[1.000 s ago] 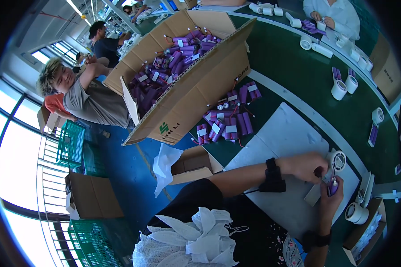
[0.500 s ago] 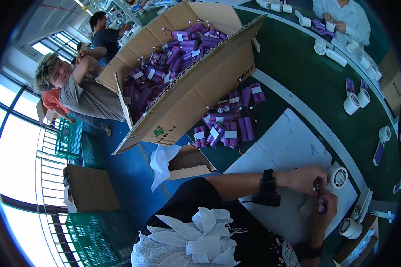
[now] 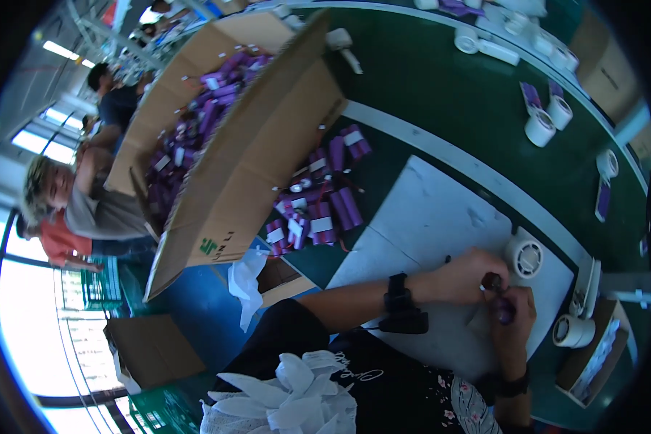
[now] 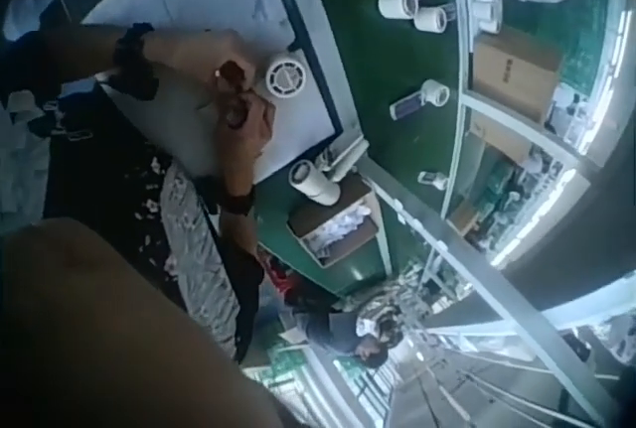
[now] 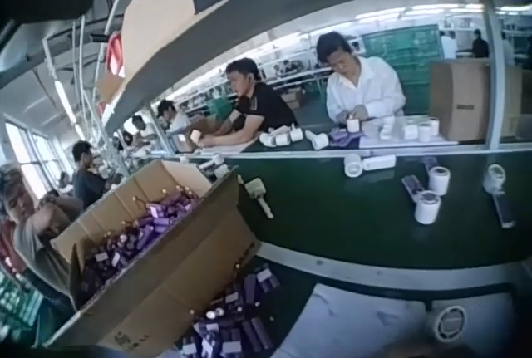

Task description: The person connects a battery pack to a circuit board inside a fan housing, tests the connection, and then places the battery pack into the housing. After setting the assembled fan aside, they repeat the process with another fan housing and battery pack.

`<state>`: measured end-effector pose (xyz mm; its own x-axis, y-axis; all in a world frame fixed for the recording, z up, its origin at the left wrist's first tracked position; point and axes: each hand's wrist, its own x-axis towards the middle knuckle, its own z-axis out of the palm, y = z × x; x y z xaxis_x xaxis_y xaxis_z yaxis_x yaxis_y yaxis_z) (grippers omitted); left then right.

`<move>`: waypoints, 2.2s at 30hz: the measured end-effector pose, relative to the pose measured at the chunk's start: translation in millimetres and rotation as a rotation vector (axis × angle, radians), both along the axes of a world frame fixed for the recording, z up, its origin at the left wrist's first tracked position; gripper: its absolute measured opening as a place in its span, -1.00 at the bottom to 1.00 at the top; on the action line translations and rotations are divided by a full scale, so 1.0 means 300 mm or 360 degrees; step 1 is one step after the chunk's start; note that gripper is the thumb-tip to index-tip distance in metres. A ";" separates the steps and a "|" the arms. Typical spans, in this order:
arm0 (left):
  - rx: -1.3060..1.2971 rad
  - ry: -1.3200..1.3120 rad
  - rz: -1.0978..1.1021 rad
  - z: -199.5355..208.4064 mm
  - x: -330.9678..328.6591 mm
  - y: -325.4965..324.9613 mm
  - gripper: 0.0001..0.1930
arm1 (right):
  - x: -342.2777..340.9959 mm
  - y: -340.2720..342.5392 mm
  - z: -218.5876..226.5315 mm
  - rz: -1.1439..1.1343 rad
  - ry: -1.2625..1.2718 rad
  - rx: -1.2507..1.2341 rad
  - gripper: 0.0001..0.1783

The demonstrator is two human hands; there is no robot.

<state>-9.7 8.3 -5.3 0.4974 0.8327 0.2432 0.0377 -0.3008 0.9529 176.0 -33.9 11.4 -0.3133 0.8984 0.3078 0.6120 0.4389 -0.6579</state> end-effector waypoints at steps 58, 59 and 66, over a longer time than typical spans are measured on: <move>-0.1098 -0.0136 -0.0317 0.089 -0.072 0.030 -0.65 | 0.040 0.042 0.035 0.0120 0.0074 -0.0162 -0.82; -0.1103 -0.0138 -0.0319 0.086 -0.072 0.031 -0.65 | 0.043 0.043 0.039 0.0117 0.0072 -0.0168 -0.82; -0.1246 -0.0199 -0.0184 0.087 -0.068 0.029 -0.64 | 0.048 0.048 0.047 0.0289 0.0064 -0.0174 -0.86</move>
